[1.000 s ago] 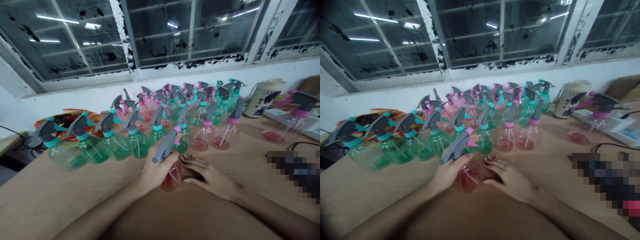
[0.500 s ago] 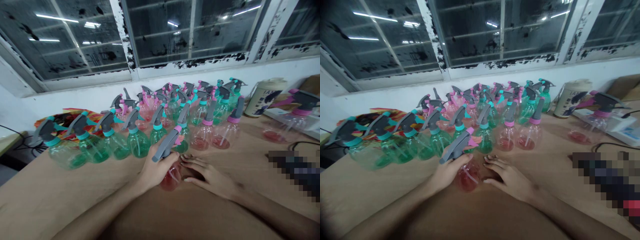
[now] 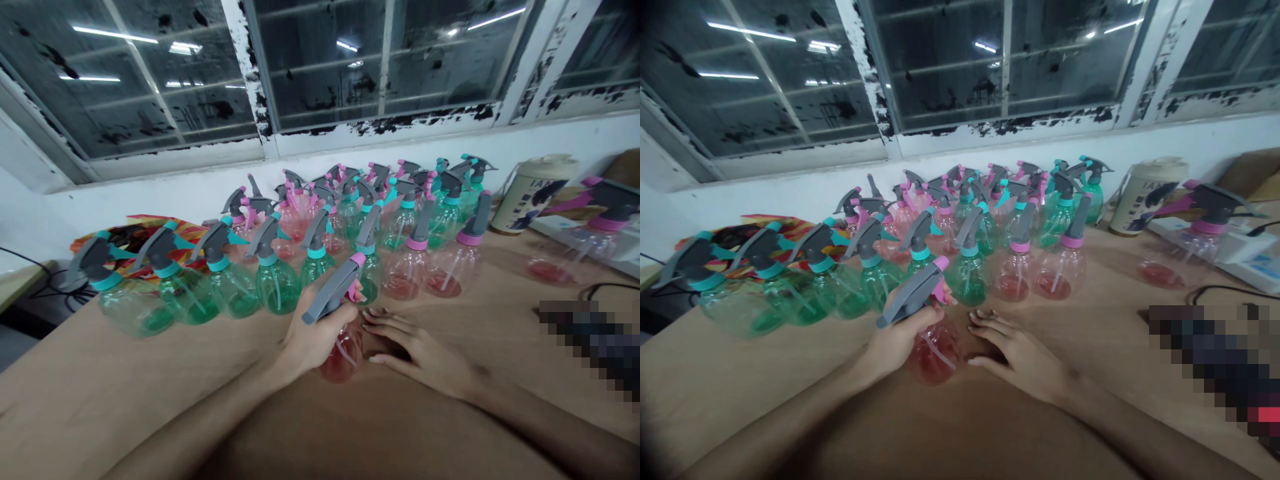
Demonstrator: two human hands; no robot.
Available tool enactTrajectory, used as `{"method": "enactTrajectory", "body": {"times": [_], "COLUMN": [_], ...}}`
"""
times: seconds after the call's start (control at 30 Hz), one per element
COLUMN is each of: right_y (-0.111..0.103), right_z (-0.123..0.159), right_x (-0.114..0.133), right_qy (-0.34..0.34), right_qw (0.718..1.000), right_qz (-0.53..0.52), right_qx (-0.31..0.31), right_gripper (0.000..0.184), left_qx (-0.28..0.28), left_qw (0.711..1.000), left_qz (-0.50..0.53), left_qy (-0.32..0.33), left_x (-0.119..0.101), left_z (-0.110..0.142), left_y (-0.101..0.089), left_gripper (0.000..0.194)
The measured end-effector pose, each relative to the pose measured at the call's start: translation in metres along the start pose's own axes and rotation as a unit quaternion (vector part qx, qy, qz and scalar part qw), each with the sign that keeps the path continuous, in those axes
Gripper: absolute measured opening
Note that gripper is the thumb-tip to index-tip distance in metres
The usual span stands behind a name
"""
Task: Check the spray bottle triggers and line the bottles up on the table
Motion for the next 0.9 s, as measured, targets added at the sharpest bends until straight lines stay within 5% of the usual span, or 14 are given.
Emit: {"method": "enactTrajectory", "body": {"times": [0.4, 0.9], "right_y": [0.0005, 0.0016], "right_z": [0.0007, 0.0009], "right_x": [-0.0009, -0.0029], "right_qy": [0.000, -0.006], "right_qw": [1.000, 1.000], "right_qz": [-0.001, 0.006], "right_qx": [-0.003, -0.003], "right_gripper": [0.056, 0.056], "left_qx": [0.001, -0.009], "left_qw": [0.998, 1.000], "left_qz": [-0.054, 0.014], "left_qy": [-0.015, -0.024], "left_x": [0.0025, 0.0058], "left_z": [-0.0002, 0.0038], "left_y": [-0.0020, 0.0010], "left_gripper": [0.009, 0.006]}}
Point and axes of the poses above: each hand's wrist, its own z-axis away from the middle knuckle, its own y-axis out of the palm, x = y × z, the point moved 7 cm from there along -z, towards the middle knuckle, and after that the axes turned 11 degrees about -z, right-handed, at the moved point
